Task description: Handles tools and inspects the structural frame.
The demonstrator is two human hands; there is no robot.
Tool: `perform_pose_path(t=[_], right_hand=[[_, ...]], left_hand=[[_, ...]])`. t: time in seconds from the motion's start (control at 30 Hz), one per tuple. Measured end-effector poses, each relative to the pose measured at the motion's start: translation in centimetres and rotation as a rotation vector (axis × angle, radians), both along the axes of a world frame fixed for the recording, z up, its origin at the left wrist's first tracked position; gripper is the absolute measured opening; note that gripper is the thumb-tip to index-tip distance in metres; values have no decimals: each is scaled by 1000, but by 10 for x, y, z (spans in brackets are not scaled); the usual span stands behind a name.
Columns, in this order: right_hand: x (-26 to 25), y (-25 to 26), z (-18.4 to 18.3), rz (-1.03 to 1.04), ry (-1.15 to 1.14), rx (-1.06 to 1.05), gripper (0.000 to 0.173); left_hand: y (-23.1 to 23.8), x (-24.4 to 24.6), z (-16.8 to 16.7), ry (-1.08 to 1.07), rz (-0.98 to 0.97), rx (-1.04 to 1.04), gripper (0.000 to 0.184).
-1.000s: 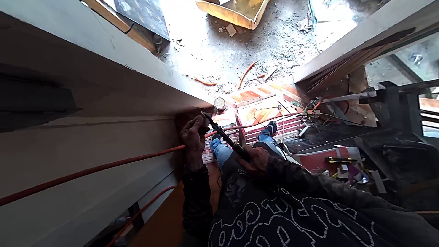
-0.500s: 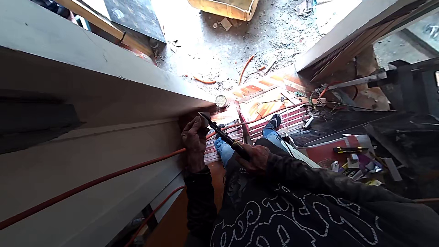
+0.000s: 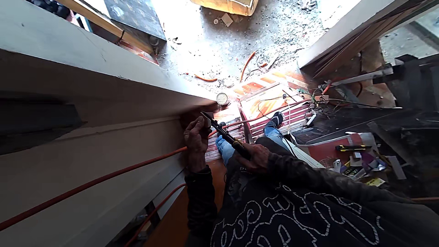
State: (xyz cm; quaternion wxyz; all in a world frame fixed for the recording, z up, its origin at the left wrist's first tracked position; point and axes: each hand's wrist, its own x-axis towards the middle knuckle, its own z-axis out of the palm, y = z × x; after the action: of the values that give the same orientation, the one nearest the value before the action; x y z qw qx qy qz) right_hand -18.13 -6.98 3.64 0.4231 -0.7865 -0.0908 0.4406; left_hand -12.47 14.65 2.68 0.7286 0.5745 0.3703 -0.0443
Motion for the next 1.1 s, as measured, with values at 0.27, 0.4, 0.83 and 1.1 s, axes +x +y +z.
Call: perform_pose_path(t=[0.27, 0.4, 0.83, 1.1], right_hand=[[1, -4, -5, -7, -23, 33, 50], [2, -5, -6, -22, -4, 57, 49], [-2, -20, -12, -30, -37, 52, 47], [-7, -33, -16, -86, -43, 196, 38]], left_hand=[[-1, 0, 0, 10, 15, -24, 7], [-1, -1, -2, 22, 25, -50, 7], [9, -6, 2, 34, -38, -297, 18], [15, -12, 5, 23, -59, -388, 22]])
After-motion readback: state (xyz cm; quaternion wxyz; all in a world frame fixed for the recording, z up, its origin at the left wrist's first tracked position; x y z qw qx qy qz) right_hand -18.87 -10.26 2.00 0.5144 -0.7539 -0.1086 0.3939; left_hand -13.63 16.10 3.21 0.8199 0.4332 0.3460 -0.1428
